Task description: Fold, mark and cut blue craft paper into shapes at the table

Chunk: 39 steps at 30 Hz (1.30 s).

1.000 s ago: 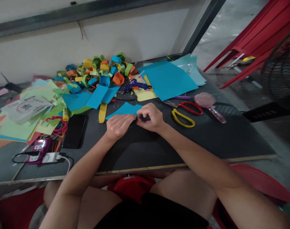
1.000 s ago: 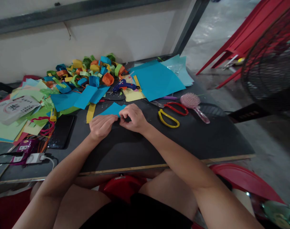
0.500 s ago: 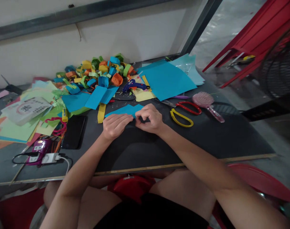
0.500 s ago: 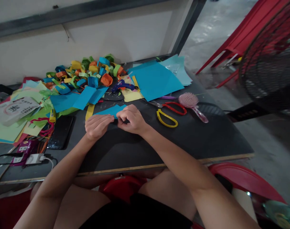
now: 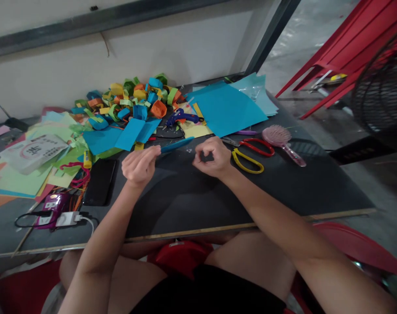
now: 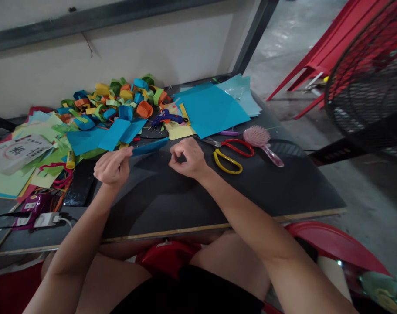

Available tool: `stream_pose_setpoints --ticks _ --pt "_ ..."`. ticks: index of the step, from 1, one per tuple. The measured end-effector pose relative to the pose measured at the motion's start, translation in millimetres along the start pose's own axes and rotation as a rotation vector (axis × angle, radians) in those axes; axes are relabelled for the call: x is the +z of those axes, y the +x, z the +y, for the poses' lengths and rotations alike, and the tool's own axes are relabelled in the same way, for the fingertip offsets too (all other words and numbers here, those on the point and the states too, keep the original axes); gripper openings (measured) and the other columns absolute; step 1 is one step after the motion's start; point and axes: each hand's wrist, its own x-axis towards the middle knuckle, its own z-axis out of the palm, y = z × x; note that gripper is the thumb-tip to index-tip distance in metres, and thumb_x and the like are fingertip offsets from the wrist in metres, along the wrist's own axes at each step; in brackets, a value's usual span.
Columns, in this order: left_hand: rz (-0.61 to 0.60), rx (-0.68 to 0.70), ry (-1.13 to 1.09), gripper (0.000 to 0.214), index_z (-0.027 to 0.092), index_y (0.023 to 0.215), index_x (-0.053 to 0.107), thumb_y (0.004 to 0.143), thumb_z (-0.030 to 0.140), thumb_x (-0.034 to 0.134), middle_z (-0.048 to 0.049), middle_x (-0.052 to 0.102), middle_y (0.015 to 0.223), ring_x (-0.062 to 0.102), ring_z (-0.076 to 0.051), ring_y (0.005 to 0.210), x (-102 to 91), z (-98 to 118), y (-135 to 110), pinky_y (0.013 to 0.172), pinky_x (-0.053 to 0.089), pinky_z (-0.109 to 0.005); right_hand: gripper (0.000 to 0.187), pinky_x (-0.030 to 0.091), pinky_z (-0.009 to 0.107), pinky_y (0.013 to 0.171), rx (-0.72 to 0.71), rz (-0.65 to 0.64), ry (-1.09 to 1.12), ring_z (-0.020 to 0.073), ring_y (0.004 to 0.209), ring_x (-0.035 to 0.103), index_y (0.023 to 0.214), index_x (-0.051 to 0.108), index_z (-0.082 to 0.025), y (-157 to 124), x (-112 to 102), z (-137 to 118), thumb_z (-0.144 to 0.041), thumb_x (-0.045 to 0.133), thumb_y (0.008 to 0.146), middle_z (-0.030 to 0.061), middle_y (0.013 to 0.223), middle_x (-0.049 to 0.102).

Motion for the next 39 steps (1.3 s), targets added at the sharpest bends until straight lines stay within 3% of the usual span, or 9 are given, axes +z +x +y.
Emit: stream_pose_setpoints --ticks 3,9,12,30,39 --pt "0.01 0.001 0.027 0.015 0.018 0.097 0.072 0.087 0.011 0.063 -0.0035 0.078 0.083 0.075 -0.016 0.073 -1.5 -4 2 0.068 0.059 -0.023 0.039 0.05 0.035 0.064 0.016 0.059 -0.045 0.0173 0.065 0.059 0.085 0.038 -0.028 -2 0 4 -0.005 0.063 0.065 -0.0046 0.071 0.064" --pt "-0.207 0.126 -0.086 0.018 0.019 0.1 0.069 0.087 0.008 0.062 -0.0026 0.078 0.092 0.075 -0.015 0.084 2.9 9 -9 0.074 0.06 -0.024 0.039 0.052 0.035 0.062 0.026 0.036 -0.04 0.0188 0.069 0.062 0.088 0.036 -0.028 1 3 -10 -0.011 0.064 0.068 -0.0033 0.072 0.065" --pt "-0.261 0.176 -0.133 0.022 0.018 0.106 0.068 0.086 0.008 0.063 -0.0043 0.078 0.096 0.075 -0.016 0.089 3.7 15 -12 0.079 0.061 -0.026 0.039 0.052 0.035 0.064 -0.001 0.012 -0.032 0.0182 0.068 0.062 0.088 0.037 -0.028 3 3 -12 -0.009 0.063 0.068 -0.0039 0.071 0.065" --pt "-0.343 0.122 -0.187 0.024 0.02 0.113 0.066 0.09 0.012 0.06 -0.0039 0.077 0.102 0.074 -0.014 0.093 8.1 15 -23 0.082 0.06 -0.024 0.039 0.047 0.036 0.071 0.002 -0.123 0.006 0.0177 0.068 0.062 0.089 0.04 -0.028 1 1 -5 -0.006 0.059 0.064 -0.0055 0.073 0.064" --pt "-0.305 0.102 -0.171 0.026 0.02 0.114 0.065 0.089 0.012 0.061 -0.004 0.078 0.1 0.074 -0.014 0.089 11.3 14 -27 0.079 0.06 -0.024 0.039 0.047 0.037 0.07 0.024 -0.191 0.016 0.0182 0.068 0.061 0.09 0.041 -0.027 0 -1 -3 -0.005 0.058 0.062 -0.0041 0.075 0.063"
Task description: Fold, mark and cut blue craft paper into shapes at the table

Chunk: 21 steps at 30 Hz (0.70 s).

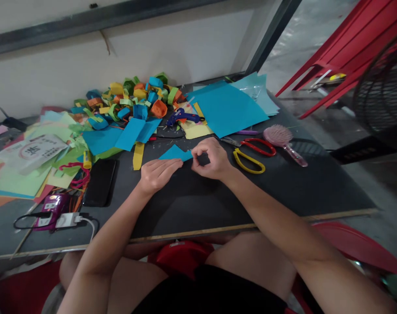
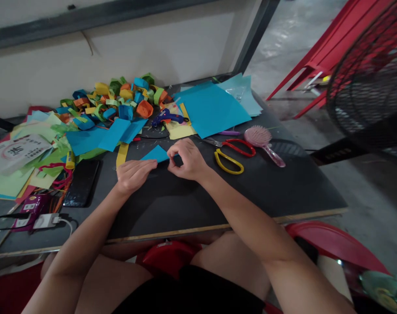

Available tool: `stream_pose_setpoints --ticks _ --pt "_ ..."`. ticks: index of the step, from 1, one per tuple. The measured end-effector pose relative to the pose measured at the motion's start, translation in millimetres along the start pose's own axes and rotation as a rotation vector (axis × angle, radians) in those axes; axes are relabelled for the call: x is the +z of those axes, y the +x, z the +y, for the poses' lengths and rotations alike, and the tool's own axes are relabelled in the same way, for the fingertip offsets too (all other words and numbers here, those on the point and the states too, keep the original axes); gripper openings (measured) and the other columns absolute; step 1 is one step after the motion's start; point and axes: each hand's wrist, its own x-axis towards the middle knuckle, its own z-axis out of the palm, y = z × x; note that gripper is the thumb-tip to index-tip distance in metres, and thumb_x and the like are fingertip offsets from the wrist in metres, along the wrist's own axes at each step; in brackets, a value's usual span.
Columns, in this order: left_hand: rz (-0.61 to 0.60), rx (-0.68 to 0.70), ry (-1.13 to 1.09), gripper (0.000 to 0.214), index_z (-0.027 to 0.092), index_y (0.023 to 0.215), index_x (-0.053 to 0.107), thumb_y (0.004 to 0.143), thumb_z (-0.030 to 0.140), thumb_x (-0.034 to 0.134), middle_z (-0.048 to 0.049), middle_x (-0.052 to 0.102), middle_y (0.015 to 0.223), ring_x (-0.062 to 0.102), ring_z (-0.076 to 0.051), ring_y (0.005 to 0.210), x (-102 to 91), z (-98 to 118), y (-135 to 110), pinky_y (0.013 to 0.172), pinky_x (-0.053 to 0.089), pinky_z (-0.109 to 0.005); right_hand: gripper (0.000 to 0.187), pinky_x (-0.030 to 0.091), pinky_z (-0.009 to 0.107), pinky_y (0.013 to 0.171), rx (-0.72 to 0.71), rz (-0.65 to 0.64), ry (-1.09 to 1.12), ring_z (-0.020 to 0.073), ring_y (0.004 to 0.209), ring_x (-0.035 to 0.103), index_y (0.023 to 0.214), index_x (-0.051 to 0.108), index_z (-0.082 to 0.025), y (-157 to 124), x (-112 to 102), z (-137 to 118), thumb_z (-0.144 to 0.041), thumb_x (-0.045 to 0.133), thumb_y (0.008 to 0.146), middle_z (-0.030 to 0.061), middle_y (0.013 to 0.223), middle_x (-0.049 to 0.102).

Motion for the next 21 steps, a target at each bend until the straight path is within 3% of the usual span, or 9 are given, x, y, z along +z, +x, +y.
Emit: stream_pose_setpoints --ticks 8,21 --pt "-0.037 0.021 -0.035 0.029 0.016 0.114 0.064 0.087 0.007 0.063 -0.0051 0.077 0.1 0.074 -0.014 0.094 -5.2 6.6 4.6 0.078 0.059 -0.024 0.039 0.049 0.036 0.068 -0.006 0.008 -0.028 0.0181 0.066 0.06 0.089 0.04 -0.027 0.4 0.1 -1.4 -0.006 0.058 0.063 -0.004 0.073 0.063" --pt "0.028 -0.01 -0.04 0.022 0.02 0.108 0.068 0.089 0.011 0.061 -0.0034 0.078 0.098 0.075 -0.014 0.088 -3.6 0.0 4.5 0.078 0.061 -0.024 0.038 0.046 0.033 0.061 0.026 0.009 -0.005 0.0165 0.06 0.053 0.083 0.038 -0.027 0.9 -0.7 0.8 -0.006 0.058 0.059 -0.0053 0.069 0.064"
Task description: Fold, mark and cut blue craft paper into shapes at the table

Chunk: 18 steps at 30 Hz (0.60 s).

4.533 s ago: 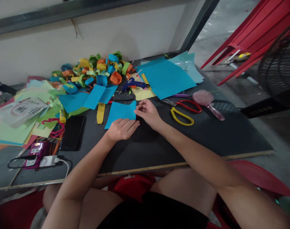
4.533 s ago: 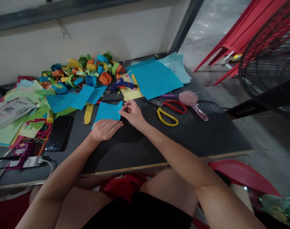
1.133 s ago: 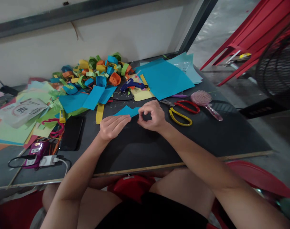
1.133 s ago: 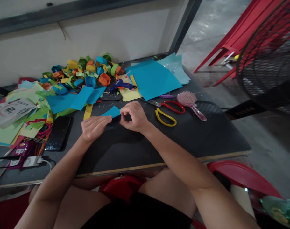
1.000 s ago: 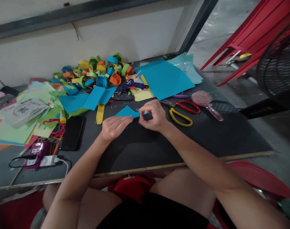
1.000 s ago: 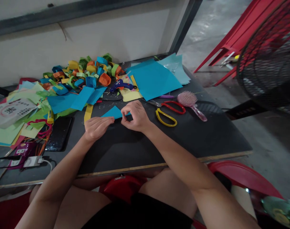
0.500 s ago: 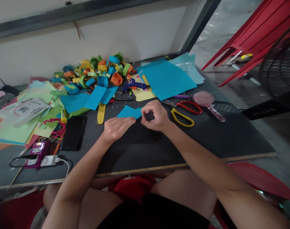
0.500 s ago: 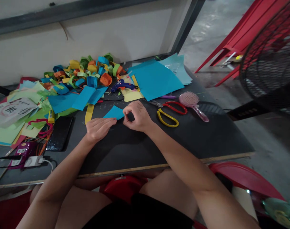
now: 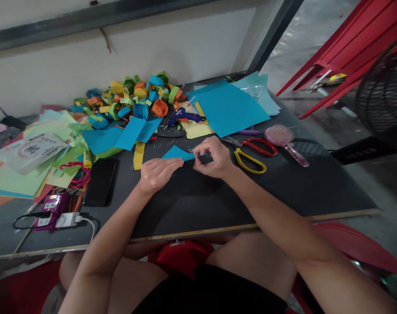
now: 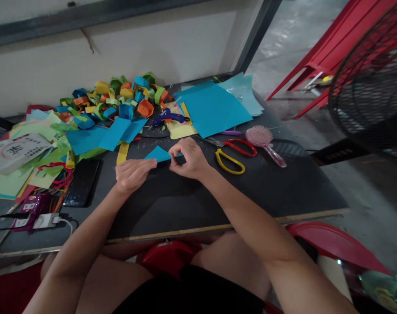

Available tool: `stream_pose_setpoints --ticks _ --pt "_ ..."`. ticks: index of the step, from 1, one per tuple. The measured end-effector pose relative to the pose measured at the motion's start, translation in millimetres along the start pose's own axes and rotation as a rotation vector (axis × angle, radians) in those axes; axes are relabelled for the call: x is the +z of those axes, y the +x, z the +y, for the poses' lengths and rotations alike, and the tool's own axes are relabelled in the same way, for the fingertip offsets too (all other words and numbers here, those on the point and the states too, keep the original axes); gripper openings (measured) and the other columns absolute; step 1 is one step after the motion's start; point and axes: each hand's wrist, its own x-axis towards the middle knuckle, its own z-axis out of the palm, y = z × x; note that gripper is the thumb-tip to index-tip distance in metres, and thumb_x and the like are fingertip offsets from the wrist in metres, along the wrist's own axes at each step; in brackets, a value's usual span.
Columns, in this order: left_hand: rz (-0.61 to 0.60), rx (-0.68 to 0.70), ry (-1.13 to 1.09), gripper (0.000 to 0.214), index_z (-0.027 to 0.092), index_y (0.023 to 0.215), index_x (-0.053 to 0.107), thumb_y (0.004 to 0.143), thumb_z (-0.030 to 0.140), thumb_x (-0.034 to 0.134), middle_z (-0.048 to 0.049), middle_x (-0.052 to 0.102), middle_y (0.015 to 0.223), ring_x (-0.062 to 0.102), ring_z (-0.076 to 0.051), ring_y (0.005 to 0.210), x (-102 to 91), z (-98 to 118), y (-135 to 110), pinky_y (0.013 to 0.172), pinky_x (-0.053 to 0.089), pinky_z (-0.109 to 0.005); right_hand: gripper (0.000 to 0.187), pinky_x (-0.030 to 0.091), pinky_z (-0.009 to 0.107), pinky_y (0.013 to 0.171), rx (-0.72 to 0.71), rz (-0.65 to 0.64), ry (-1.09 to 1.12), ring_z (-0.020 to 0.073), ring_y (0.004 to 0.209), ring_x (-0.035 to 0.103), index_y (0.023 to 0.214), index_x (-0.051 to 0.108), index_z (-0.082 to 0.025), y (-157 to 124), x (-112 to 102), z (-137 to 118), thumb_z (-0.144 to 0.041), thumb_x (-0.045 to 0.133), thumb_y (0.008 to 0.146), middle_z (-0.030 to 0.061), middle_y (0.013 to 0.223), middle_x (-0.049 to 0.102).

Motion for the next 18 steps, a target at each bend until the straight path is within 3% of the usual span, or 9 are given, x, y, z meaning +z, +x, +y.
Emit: stream_pose_setpoints --ticks 18 --pt "0.142 -0.063 0.088 0.018 0.018 0.098 0.07 0.085 0.008 0.066 -0.001 0.078 0.085 0.075 -0.013 0.075 -7.2 -5 12 0.07 0.058 -0.019 0.032 0.046 0.032 0.062 0.222 0.009 -0.016 0.0157 0.061 0.055 0.078 0.037 -0.027 -1 -19 14 -0.012 0.057 0.06 -0.0036 0.068 0.061"
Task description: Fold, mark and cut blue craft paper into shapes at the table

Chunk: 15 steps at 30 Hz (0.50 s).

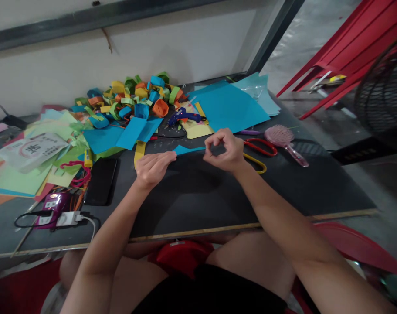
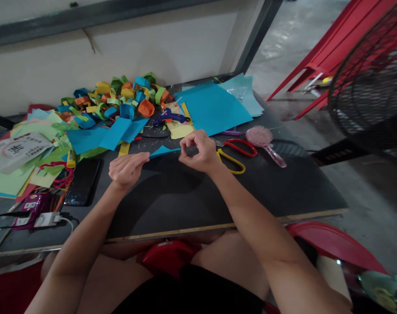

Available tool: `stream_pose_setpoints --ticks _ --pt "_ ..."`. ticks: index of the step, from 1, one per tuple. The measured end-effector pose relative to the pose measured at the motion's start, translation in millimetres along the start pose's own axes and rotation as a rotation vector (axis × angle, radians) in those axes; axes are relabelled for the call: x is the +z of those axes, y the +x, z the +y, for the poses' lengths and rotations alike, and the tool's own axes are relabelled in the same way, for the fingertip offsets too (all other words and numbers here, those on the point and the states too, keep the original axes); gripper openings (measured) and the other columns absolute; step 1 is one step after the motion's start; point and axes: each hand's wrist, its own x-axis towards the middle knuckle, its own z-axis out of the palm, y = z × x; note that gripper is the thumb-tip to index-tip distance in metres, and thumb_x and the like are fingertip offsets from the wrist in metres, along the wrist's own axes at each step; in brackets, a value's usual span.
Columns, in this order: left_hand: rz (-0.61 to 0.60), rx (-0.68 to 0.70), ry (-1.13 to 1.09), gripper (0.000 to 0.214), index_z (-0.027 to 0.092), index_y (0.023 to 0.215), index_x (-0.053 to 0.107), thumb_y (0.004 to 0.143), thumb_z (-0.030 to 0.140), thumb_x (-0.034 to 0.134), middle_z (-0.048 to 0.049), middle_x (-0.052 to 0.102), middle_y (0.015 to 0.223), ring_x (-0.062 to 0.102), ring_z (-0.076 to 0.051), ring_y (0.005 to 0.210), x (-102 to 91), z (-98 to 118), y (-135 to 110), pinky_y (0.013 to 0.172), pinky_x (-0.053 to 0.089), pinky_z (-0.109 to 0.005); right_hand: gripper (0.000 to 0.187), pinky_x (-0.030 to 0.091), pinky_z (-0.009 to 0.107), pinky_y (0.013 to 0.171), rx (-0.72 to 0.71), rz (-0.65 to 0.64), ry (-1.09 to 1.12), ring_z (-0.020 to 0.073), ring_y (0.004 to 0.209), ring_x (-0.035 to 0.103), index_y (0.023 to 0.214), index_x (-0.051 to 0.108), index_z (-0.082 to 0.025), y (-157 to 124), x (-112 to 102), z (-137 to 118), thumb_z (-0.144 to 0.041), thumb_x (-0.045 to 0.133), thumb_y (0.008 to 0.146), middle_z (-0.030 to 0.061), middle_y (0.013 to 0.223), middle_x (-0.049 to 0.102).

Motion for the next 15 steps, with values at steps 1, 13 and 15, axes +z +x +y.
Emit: stream_pose_setpoints --ticks 1,13,15 --pt "0.029 -0.036 0.03 0.016 0.019 0.098 0.071 0.086 0.009 0.065 -0.0012 0.078 0.083 0.075 -0.013 0.074 -1.2 -3 0 0.07 0.058 -0.019 0.031 0.046 0.032 0.062 0.016 0.015 -0.014 0.0159 0.062 0.055 0.078 0.037 -0.027 0 -2 3 -0.013 0.057 0.06 -0.0035 0.068 0.06" --pt "-0.085 -0.099 -0.063 0.019 0.026 0.102 0.074 0.089 0.016 0.064 -0.0008 0.078 0.097 0.075 -0.017 0.089 -5.4 -9 -8 0.079 0.06 -0.027 0.028 0.053 0.037 0.073 0.018 0.049 -0.03 0.0218 0.082 0.064 0.096 0.049 -0.025 -1 10 -3 -0.018 0.061 0.072 0.0047 0.088 0.066" --pt "-0.194 -0.017 -0.105 0.025 0.027 0.109 0.071 0.089 0.015 0.063 -0.0003 0.076 0.106 0.073 -0.018 0.097 -3.8 -3 -10 0.085 0.06 -0.028 0.04 0.053 0.042 0.083 -0.064 0.021 -0.06 0.027 0.099 0.065 0.109 0.051 -0.024 -1 14 -6 -0.022 0.065 0.072 0.0099 0.104 0.067"
